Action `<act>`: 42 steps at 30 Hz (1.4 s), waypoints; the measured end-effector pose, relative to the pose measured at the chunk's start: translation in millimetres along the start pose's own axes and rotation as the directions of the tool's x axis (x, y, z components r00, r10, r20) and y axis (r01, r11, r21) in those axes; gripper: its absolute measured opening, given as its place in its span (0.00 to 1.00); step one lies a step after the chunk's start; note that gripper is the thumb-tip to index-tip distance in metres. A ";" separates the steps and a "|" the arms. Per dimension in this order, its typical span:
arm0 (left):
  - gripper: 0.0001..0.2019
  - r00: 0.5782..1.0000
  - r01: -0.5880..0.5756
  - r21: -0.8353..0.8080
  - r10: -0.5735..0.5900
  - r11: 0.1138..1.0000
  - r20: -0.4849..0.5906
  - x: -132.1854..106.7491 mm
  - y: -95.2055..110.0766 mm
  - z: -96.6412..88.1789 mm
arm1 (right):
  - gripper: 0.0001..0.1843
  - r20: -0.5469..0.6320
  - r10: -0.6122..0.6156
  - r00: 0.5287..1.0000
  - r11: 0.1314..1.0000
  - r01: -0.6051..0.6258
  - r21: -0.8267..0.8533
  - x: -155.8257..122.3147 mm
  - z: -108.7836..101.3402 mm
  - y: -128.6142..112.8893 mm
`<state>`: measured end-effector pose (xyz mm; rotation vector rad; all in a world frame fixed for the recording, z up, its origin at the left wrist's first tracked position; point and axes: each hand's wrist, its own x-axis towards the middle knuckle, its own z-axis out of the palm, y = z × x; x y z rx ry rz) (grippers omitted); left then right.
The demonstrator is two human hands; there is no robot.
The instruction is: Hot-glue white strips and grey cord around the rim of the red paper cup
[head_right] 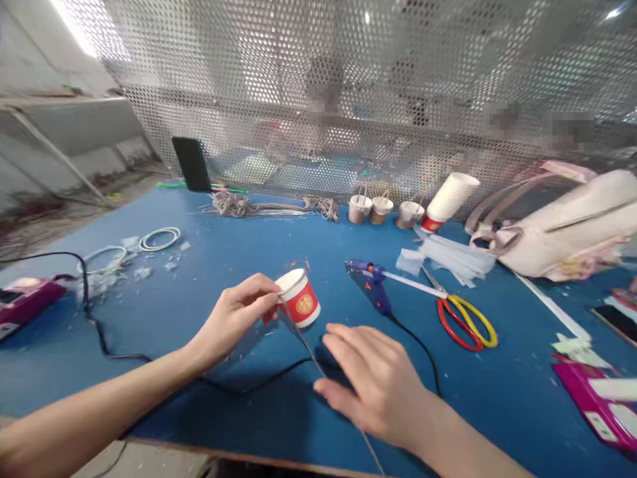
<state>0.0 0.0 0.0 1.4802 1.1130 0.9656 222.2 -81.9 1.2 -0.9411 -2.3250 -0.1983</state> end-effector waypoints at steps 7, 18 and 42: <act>0.07 0.999 0.031 -0.091 -0.030 0.995 0.018 -3.0 4.7 0.8 | 0.20 -0.006 0.653 0.757 0.753 -0.650 -0.099 -32.8 -8.1 66.2; 0.06 1.000 0.020 -0.055 -0.021 0.998 -0.004 -1.9 0.7 2.4 | 0.20 0.302 0.849 0.433 0.411 -0.901 0.137 4.1 31.7 104.1; 0.03 0.993 -0.107 0.007 0.107 0.994 -0.057 0.6 -9.7 3.7 | 0.11 0.195 0.619 0.761 0.671 -0.641 0.372 21.5 15.8 0.4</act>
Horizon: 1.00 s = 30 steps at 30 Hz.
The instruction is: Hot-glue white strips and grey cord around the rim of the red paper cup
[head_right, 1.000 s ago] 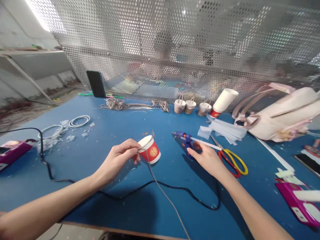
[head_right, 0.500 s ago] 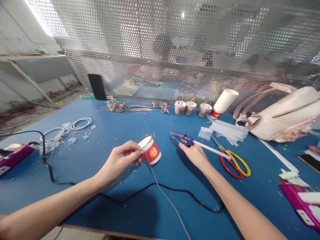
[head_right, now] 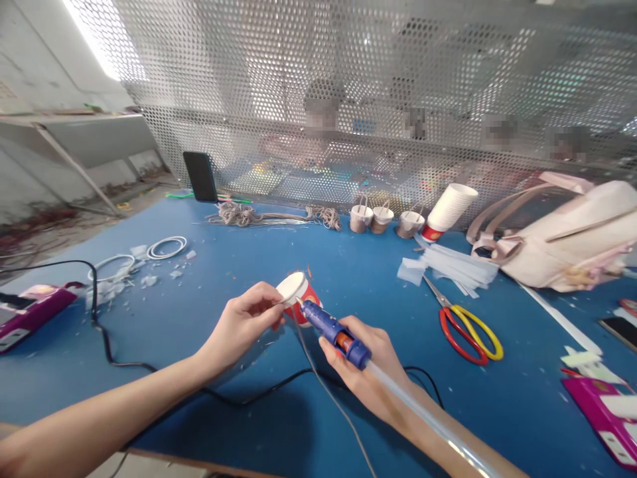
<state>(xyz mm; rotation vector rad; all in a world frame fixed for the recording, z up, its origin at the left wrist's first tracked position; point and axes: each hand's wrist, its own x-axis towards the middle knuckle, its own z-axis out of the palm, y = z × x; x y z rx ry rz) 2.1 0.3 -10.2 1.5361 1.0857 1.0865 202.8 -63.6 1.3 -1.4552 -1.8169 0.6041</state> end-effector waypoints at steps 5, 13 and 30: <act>0.04 0.999 0.031 0.012 -0.032 0.999 0.022 -1.3 -1.2 0.7 | 0.09 -0.021 -0.083 0.996 0.995 0.081 -0.063 -0.2 2.9 3.9; 0.05 1.000 0.011 0.020 -0.011 1.000 0.004 -1.2 1.2 2.4 | 0.04 -0.032 -0.243 0.970 0.956 0.234 -0.179 -4.6 12.1 16.4; 0.03 1.000 0.016 0.033 -0.016 0.999 0.008 -1.6 0.1 2.6 | 0.03 -0.052 -0.323 0.945 0.926 0.304 -0.222 -4.3 10.1 15.1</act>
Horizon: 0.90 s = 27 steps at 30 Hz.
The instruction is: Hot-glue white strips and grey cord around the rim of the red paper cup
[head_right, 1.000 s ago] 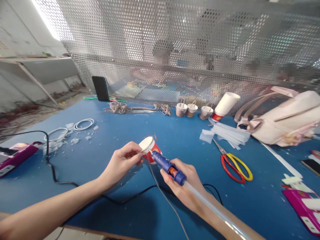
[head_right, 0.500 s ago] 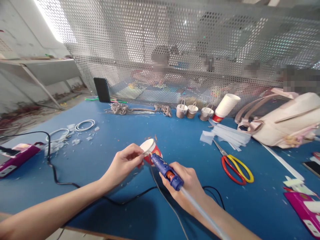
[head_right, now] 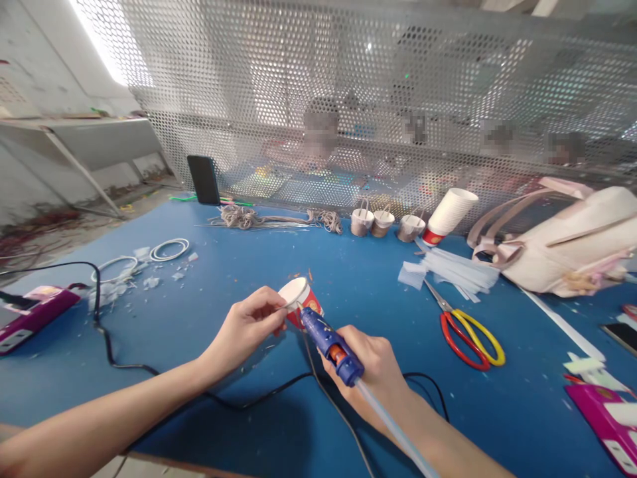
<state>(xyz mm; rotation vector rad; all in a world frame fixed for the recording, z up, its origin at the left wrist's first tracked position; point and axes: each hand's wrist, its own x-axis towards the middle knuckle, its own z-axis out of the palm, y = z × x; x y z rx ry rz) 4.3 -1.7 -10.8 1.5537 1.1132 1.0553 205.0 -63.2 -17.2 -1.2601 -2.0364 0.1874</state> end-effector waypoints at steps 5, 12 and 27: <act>0.04 1.000 -0.004 0.010 0.004 1.000 -0.003 0.2 0.5 0.5 | 0.01 0.060 -0.005 0.998 1.000 0.003 0.025 -2.5 2.9 -0.5; 0.05 1.000 0.021 0.012 -0.022 1.000 0.020 -0.6 5.0 -0.9 | 0.04 0.018 0.024 1.000 1.000 -0.024 0.001 -1.8 0.6 0.3; 0.07 0.985 0.138 -0.102 -0.126 0.985 0.117 0.3 4.8 -4.2 | 0.12 0.030 0.224 0.974 0.969 -0.226 0.099 4.6 -9.1 -3.7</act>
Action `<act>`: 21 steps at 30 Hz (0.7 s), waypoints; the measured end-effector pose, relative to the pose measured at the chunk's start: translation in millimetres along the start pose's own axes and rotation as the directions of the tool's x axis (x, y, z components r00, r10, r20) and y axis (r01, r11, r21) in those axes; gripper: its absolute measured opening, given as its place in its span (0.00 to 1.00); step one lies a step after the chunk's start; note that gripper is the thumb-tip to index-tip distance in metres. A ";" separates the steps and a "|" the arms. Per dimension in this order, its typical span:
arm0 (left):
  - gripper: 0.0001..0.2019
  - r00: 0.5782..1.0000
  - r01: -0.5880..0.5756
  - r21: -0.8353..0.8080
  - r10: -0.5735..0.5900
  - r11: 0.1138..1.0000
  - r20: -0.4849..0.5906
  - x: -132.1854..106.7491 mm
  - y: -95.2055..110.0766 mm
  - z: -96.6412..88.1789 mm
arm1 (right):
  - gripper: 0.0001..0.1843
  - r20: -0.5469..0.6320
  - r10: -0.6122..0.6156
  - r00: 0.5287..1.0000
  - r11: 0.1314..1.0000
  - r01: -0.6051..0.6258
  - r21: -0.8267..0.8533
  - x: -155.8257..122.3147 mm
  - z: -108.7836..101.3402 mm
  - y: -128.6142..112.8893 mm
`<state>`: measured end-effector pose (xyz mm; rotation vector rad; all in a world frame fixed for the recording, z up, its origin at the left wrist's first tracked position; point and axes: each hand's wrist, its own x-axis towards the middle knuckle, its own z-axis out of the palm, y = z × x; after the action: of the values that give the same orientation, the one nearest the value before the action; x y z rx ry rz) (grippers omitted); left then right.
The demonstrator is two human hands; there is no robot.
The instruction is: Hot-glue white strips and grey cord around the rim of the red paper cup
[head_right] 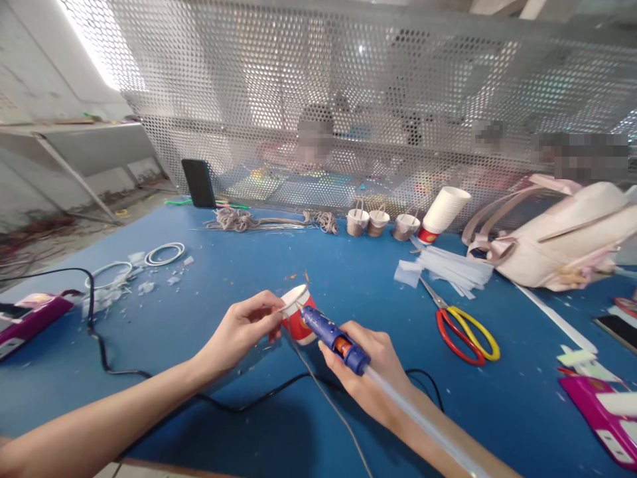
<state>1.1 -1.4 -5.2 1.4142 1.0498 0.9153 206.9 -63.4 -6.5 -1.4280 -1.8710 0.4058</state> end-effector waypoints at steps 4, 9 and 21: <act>0.07 1.000 0.009 -0.029 -0.008 1.000 0.015 0.2 3.0 0.1 | 0.15 0.036 0.157 0.987 0.982 -0.160 0.098 3.9 -4.4 1.7; 0.07 1.000 0.008 -0.039 -0.008 0.999 0.020 0.6 2.7 -1.4 | 0.16 0.056 0.145 0.988 0.981 -0.151 0.121 2.0 -5.7 -4.2; 0.09 0.997 -0.029 -0.038 0.032 0.999 0.069 3.2 -2.4 -5.0 | 0.15 0.101 0.277 0.956 0.940 -0.291 0.177 5.8 -9.6 3.8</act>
<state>-2.9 3.2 -7.2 1.4247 0.9572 0.8969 215.7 -58.4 -0.4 -1.5725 -1.6343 0.7686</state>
